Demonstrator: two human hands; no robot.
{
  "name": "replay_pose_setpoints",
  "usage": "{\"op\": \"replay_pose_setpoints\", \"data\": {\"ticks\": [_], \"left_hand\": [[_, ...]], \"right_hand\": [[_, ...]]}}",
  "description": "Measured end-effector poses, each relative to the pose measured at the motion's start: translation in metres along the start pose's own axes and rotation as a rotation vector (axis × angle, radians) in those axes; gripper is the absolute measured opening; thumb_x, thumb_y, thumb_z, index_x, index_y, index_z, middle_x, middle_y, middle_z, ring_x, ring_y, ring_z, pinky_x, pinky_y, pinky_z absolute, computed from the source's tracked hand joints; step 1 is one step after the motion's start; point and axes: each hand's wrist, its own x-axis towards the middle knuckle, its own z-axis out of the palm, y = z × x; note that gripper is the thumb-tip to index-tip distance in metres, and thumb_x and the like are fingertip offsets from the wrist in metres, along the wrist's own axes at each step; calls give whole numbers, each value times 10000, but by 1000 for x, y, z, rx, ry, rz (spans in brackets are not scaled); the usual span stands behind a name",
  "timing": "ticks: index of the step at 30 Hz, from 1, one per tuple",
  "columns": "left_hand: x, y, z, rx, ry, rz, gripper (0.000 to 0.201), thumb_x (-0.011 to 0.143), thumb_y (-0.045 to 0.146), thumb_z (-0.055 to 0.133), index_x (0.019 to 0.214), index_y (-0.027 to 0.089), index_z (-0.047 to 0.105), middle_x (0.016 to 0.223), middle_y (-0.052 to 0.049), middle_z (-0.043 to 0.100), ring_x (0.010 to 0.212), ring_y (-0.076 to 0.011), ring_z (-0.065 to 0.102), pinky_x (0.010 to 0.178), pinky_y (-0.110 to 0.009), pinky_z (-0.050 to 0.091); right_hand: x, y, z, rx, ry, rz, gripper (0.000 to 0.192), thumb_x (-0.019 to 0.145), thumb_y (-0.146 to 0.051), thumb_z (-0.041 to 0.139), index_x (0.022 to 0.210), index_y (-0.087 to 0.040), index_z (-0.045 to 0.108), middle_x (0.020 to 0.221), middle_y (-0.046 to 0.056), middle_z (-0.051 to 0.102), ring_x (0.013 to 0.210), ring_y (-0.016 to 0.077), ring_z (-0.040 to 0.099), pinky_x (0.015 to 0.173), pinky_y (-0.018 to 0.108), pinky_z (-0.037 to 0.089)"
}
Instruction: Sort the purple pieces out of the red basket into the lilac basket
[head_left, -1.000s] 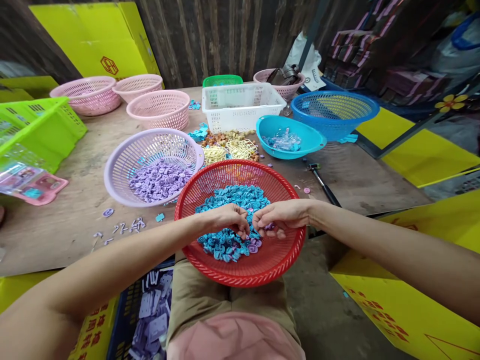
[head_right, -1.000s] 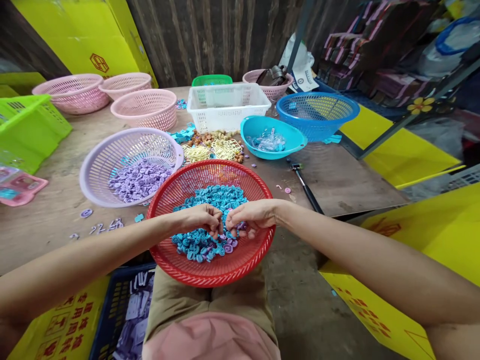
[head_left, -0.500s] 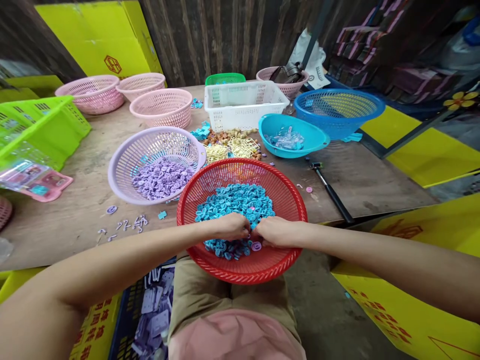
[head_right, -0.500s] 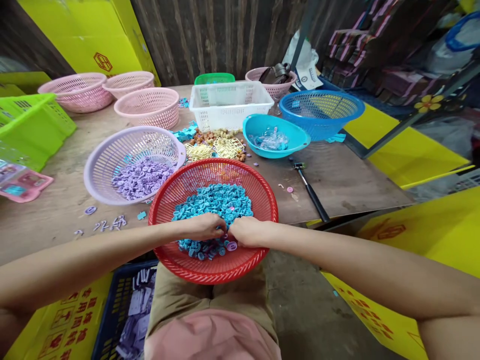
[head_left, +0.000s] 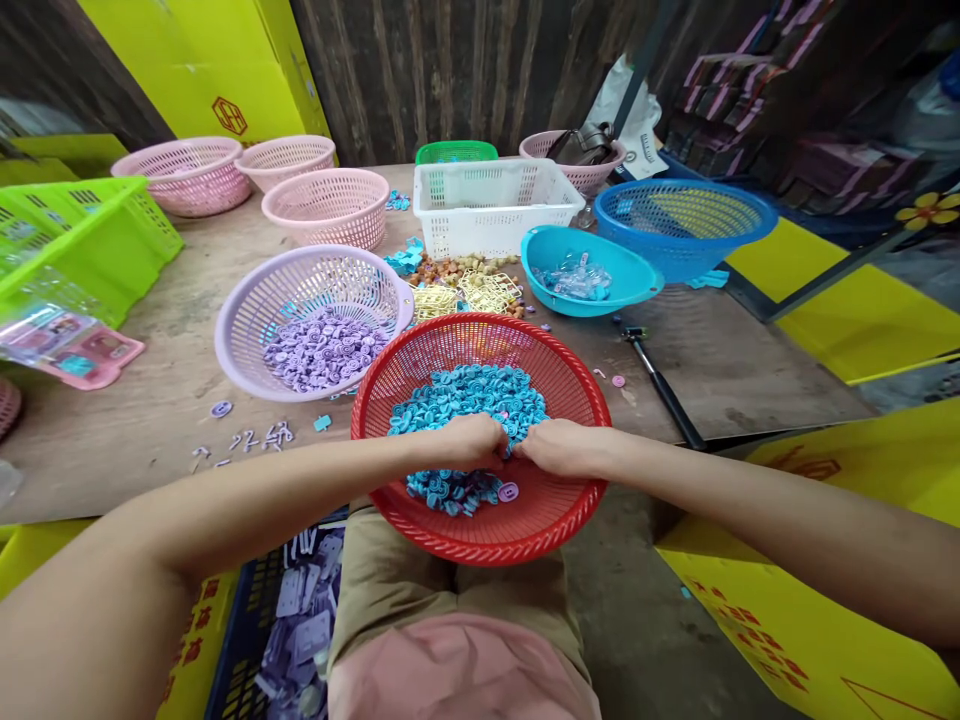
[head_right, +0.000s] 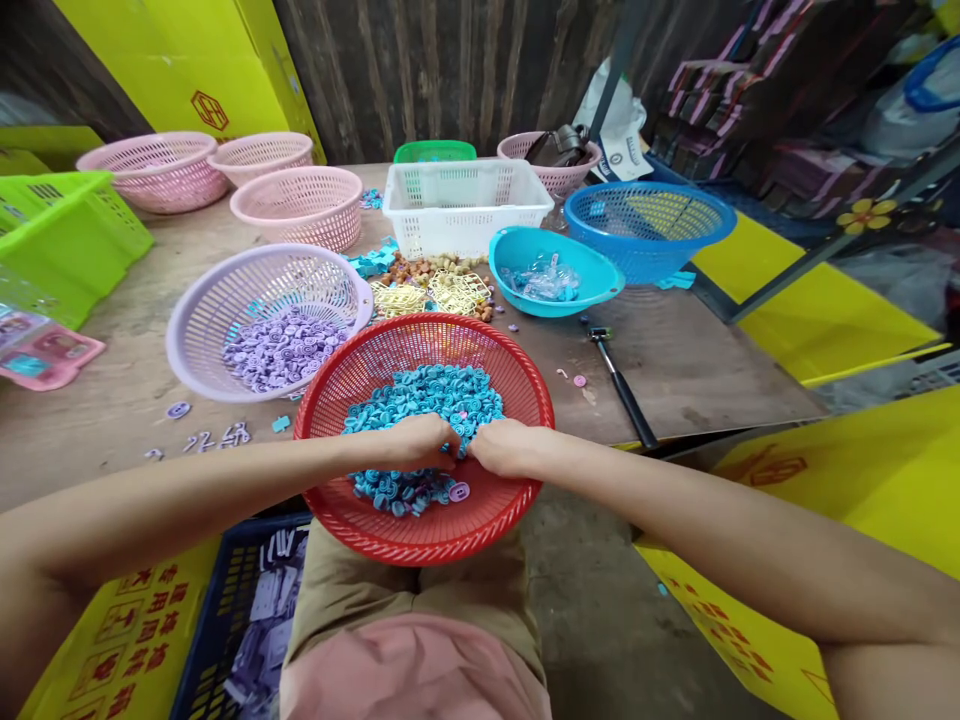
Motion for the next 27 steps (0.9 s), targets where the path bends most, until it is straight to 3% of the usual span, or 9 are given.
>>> {"op": "replay_pose_setpoints", "data": {"ticks": [5, 9, 12, 15, 17, 19, 22, 27], "left_hand": [[-16, -2, -14, -876, -178, -148, 227, 714, 367, 486, 674, 143, 489, 493, 58, 413, 409, -68, 448, 425, -197, 327], [-25, 2, -15, -1141, -200, -304, 214, 738, 331, 438, 624, 153, 404, 505, 56, 388, 433, -82, 496, 414, -193, 335], [-29, 2, -12, -949, -180, -297, 261, 760, 352, 393, 588, 155, 394, 496, 48, 394, 429, -84, 489, 431, -201, 359], [-32, 3, -8, -391, -103, -234, 268, 750, 355, 429, 594, 143, 480, 509, 10, 469, 525, -125, 532, 490, -219, 390], [-35, 6, -4, 0, -57, -195, 189, 745, 281, 451, 686, 139, 561, 598, -38, 563, 642, -173, 571, 549, -248, 416], [-37, 12, 0, 259, -63, -150, 177, 750, 184, 432, 805, 135, 593, 712, -86, 621, 726, -207, 590, 592, -277, 435], [-36, 19, 5, 408, -95, -77, 244, 766, 94, 378, 871, 108, 598, 797, -135, 638, 757, -226, 605, 610, -301, 459], [-24, 18, 17, 463, -56, 35, 226, 766, 99, 405, 835, 112, 619, 772, -141, 644, 729, -254, 611, 570, -340, 475]], "right_hand": [[-5, 3, -6, 171, 16, -174, 295, 728, -174, 424, 940, -168, 628, 885, 73, 651, 781, 179, 582, 618, 235, 386], [-1, -16, 1, 181, 5, -129, 292, 721, -169, 431, 932, -148, 633, 869, 96, 653, 787, 202, 587, 602, 246, 386], [3, -28, 6, 126, 26, -68, 295, 727, -142, 419, 938, -103, 621, 877, 139, 641, 763, 220, 596, 576, 261, 390], [3, -26, 3, 92, 17, -46, 277, 756, -164, 412, 914, -85, 625, 875, 157, 636, 761, 223, 598, 579, 265, 398], [-1, -20, -3, 76, -4, -22, 275, 773, -217, 423, 883, -76, 632, 863, 164, 636, 778, 228, 595, 602, 268, 406], [-6, -12, -10, 57, 1, 11, 287, 781, -252, 430, 875, -73, 634, 861, 167, 636, 800, 232, 592, 627, 271, 409], [-10, -4, -14, 22, 36, 76, 279, 787, -219, 408, 861, -75, 636, 861, 171, 636, 799, 228, 596, 631, 266, 407], [-11, 0, -12, 1, 74, 159, 274, 773, -174, 389, 855, -76, 632, 877, 178, 632, 798, 233, 599, 612, 261, 396]]}}
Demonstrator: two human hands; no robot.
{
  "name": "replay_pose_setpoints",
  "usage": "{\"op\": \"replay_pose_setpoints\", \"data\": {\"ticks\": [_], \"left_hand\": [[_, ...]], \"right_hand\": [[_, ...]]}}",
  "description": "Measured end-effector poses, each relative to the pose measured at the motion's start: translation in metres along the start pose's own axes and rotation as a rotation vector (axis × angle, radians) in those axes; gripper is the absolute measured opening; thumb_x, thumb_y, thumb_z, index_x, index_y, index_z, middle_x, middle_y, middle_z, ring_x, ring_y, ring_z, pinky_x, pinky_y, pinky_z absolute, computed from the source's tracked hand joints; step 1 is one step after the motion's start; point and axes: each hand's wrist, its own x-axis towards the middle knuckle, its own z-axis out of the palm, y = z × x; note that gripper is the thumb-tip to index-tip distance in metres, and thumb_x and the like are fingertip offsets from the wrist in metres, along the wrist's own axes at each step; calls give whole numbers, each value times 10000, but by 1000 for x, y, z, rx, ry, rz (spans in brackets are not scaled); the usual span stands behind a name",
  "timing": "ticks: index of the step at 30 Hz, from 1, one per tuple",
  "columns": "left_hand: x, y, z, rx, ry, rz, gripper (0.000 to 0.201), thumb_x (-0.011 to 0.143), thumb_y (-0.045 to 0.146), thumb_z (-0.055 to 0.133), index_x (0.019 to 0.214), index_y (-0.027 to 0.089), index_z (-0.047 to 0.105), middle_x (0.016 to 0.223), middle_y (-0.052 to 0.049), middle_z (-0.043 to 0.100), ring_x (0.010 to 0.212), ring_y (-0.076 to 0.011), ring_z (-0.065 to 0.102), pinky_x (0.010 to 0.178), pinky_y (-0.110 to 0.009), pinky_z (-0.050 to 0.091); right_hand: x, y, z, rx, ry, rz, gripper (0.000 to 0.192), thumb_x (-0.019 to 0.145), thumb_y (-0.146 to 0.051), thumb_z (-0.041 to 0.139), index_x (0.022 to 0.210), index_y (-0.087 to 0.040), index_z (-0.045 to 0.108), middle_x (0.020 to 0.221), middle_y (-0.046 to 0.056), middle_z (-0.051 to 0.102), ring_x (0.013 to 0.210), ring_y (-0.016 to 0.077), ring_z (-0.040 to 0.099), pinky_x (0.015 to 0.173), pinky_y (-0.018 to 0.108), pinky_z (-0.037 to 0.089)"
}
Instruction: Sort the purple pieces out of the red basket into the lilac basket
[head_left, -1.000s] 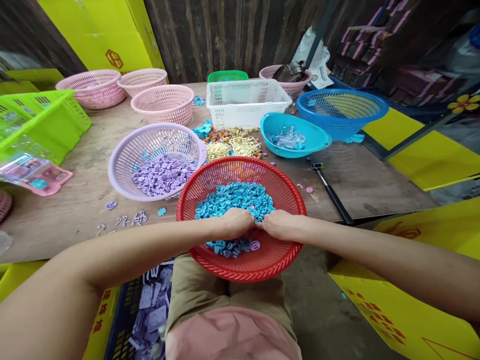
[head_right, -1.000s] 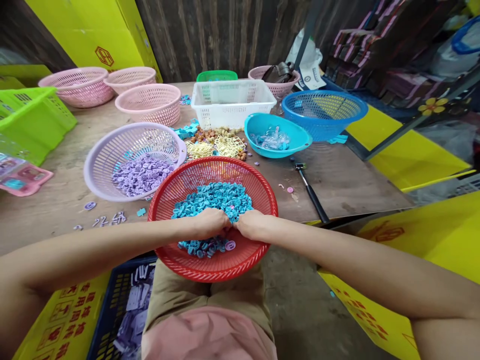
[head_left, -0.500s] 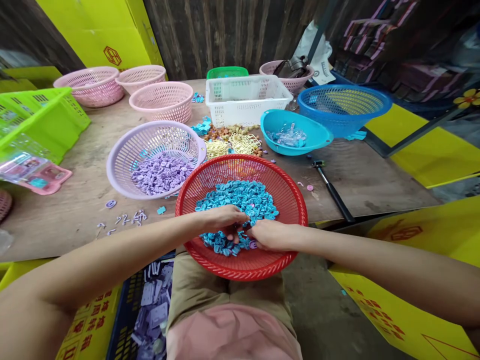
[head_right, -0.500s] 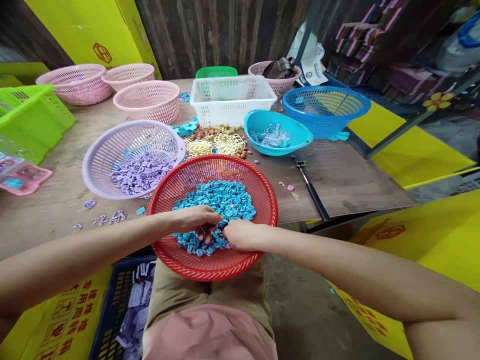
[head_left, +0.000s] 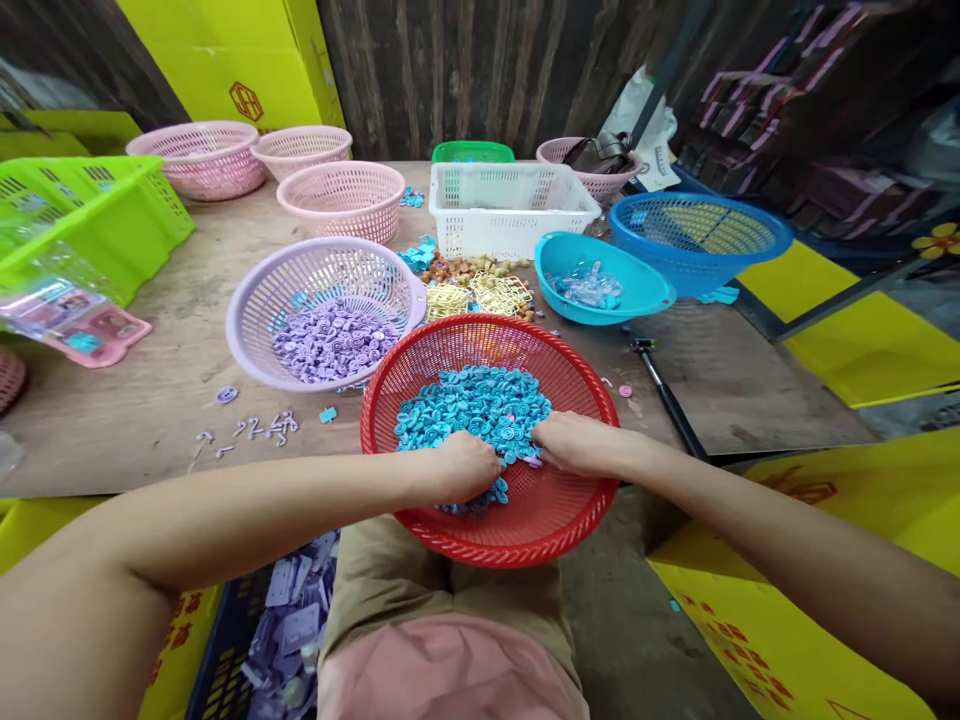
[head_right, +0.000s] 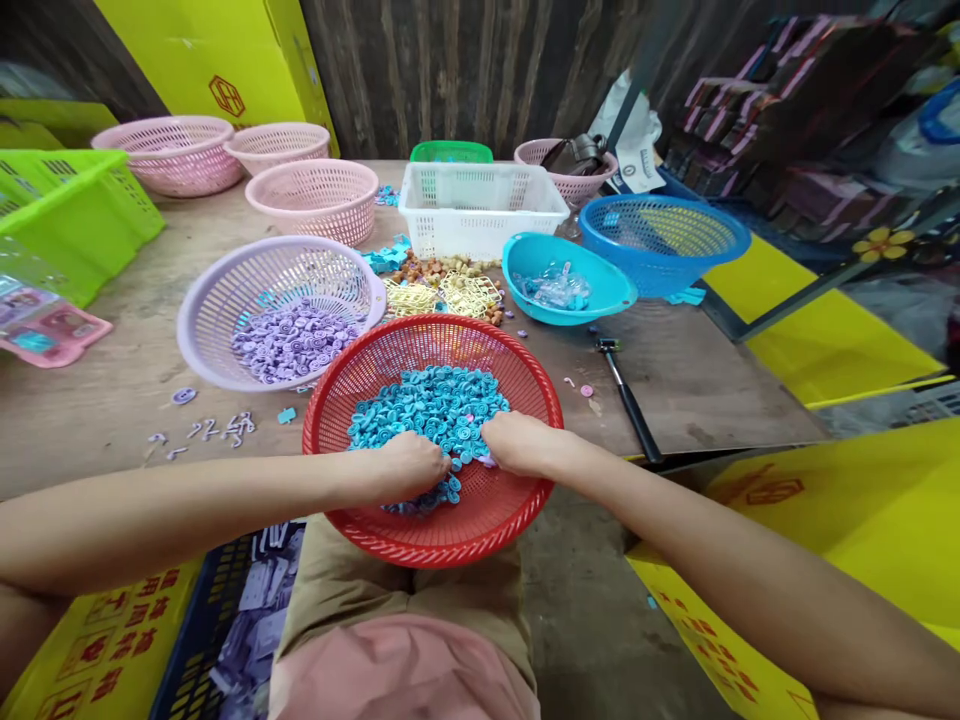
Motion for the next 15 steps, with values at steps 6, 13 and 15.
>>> {"op": "replay_pose_setpoints", "data": {"ticks": [6, 13, 15], "left_hand": [[7, 2, 10, -27, 74, 76, 146, 725, 104, 488, 763, 83, 627, 716, -164, 641, 675, -242, 611, 560, -311, 469], [5, 9, -4, -19, 7, 98, 184, 750, 117, 452, 787, 133, 631, 783, -105, 657, 723, -207, 612, 564, -285, 482], [8, 8, -8, -2, -25, 99, 187, 746, 127, 454, 815, 138, 627, 808, -104, 655, 735, -199, 608, 556, -273, 477]], "right_hand": [[3, 14, -6, 176, 86, -58, 227, 744, -218, 426, 799, -148, 635, 773, 91, 652, 747, 195, 587, 610, 238, 372], [31, 23, -38, 508, 301, -117, 225, 716, -272, 452, 791, -149, 626, 778, 49, 639, 709, 154, 560, 596, 215, 375], [51, 13, -60, 565, 342, -161, 207, 708, -254, 461, 774, -134, 618, 737, 49, 628, 666, 143, 549, 573, 216, 381]]}}
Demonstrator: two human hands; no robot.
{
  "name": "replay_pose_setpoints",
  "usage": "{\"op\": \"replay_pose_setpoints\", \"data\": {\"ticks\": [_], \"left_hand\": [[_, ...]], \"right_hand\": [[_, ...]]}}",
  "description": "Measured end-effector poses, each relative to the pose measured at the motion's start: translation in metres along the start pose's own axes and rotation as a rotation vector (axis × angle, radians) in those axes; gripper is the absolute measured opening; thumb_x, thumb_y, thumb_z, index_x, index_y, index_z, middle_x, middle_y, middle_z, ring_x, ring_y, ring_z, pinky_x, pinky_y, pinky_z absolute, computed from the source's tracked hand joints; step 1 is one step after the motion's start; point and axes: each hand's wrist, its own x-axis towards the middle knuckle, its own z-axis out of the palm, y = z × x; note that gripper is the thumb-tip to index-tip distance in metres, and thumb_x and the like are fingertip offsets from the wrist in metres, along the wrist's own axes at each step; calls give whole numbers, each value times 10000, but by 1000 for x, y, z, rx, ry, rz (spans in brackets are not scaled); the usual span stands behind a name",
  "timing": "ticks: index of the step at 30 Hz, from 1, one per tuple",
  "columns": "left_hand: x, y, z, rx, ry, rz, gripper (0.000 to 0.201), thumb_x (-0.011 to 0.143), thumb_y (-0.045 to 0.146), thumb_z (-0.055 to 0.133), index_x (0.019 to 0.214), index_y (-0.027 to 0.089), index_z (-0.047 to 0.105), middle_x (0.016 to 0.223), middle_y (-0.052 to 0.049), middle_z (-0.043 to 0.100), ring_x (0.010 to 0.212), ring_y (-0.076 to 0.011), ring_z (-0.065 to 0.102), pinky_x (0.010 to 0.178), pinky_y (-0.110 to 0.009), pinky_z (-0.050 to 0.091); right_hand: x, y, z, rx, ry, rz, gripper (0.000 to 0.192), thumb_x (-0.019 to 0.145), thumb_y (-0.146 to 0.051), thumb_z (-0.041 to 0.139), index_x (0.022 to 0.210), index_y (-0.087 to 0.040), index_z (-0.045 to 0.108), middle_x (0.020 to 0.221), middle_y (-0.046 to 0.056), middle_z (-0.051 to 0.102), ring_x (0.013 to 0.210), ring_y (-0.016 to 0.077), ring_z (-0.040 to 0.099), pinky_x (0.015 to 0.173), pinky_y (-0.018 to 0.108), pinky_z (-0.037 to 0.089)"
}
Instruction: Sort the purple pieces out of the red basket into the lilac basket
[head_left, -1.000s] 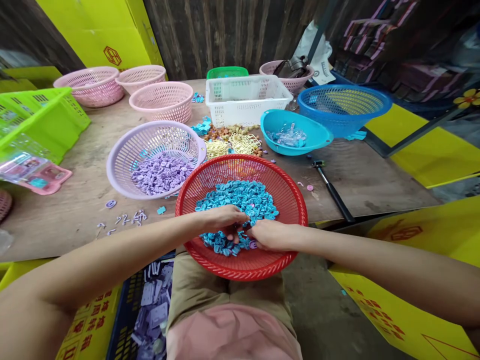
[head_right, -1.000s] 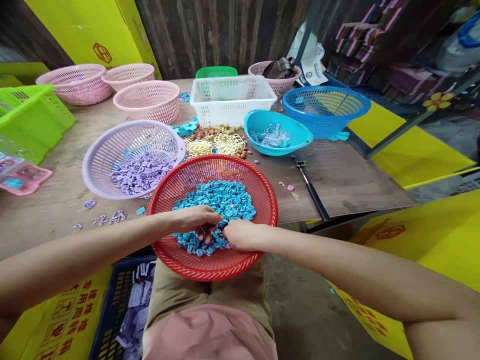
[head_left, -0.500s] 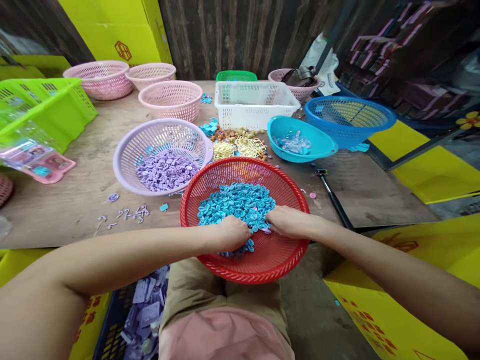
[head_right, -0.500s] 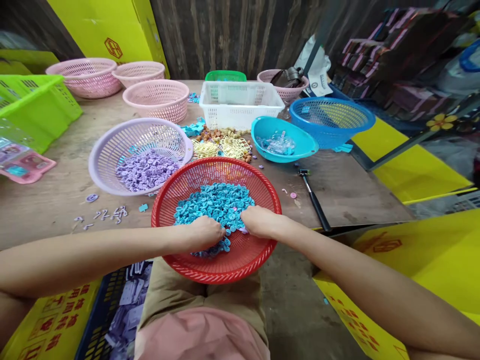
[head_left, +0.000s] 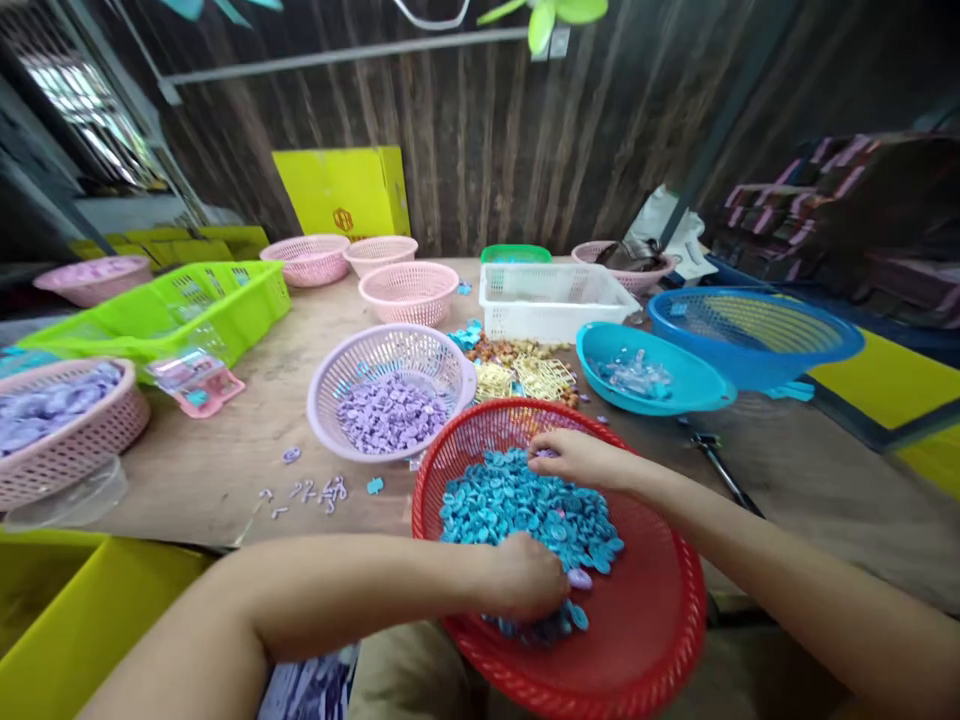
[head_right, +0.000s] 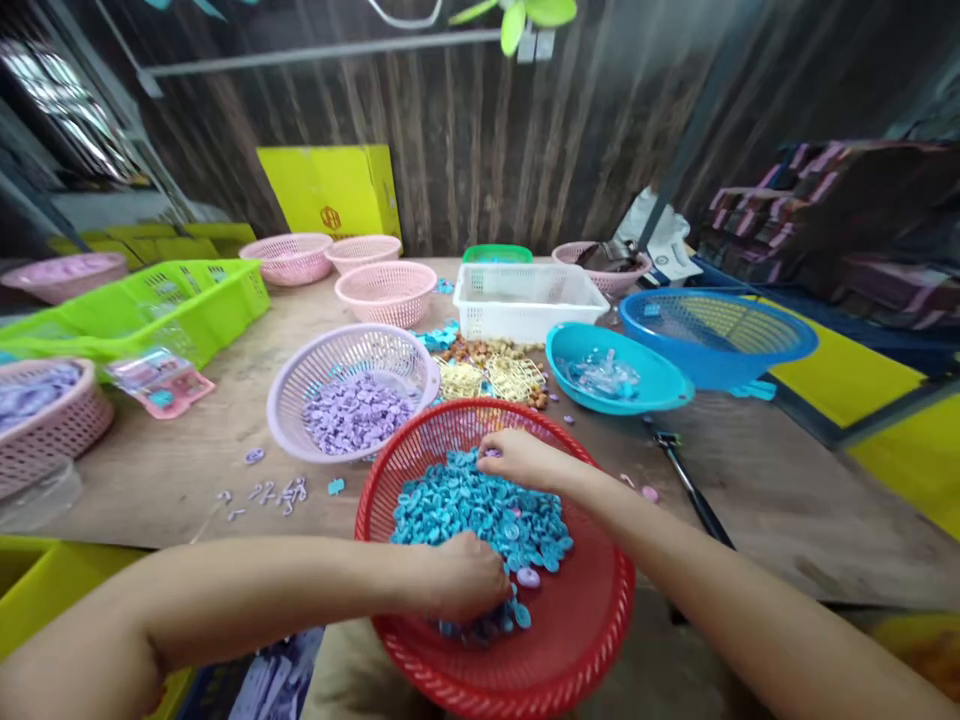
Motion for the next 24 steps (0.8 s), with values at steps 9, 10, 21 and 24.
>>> {"op": "replay_pose_setpoints", "data": {"ticks": [9, 10, 21, 24], "left_hand": [[-23, -42, -14, -614, 78, -191, 263, 679, 409, 552, 863, 224, 589, 764, 5, 587, 724, -135, 531, 575, -211, 392], [-29, -46, -14, -736, 111, -178, 264, 681, 411, 550, 853, 212, 579, 716, 18, 556, 663, -109, 509, 556, -197, 380], [-95, -103, -31, -938, 545, -482, 320, 769, 450, 390, 856, 164, 506, 554, 45, 427, 460, -58, 381, 454, -178, 325], [-109, -143, -27, -537, 604, -772, 377, 749, 480, 400, 888, 155, 533, 662, -18, 544, 607, -125, 505, 573, -233, 396]], "right_hand": [[104, -88, -36, 206, -38, -127, 506, 782, -292, 416, 1270, -195, 320, 1200, 94, 482, 882, 139, 538, 667, 227, 447], [103, -89, -39, 131, -16, -159, 526, 771, -288, 437, 1275, -188, 321, 1245, 92, 443, 955, 150, 510, 718, 226, 435], [-28, -8, -2, -284, -237, -41, 211, 724, -202, 467, 813, -155, 652, 731, 34, 652, 661, 133, 564, 593, 214, 370], [-59, -1, 26, -355, -360, 11, 178, 708, -211, 503, 784, -170, 658, 736, 47, 656, 699, 159, 577, 574, 220, 363]]}}
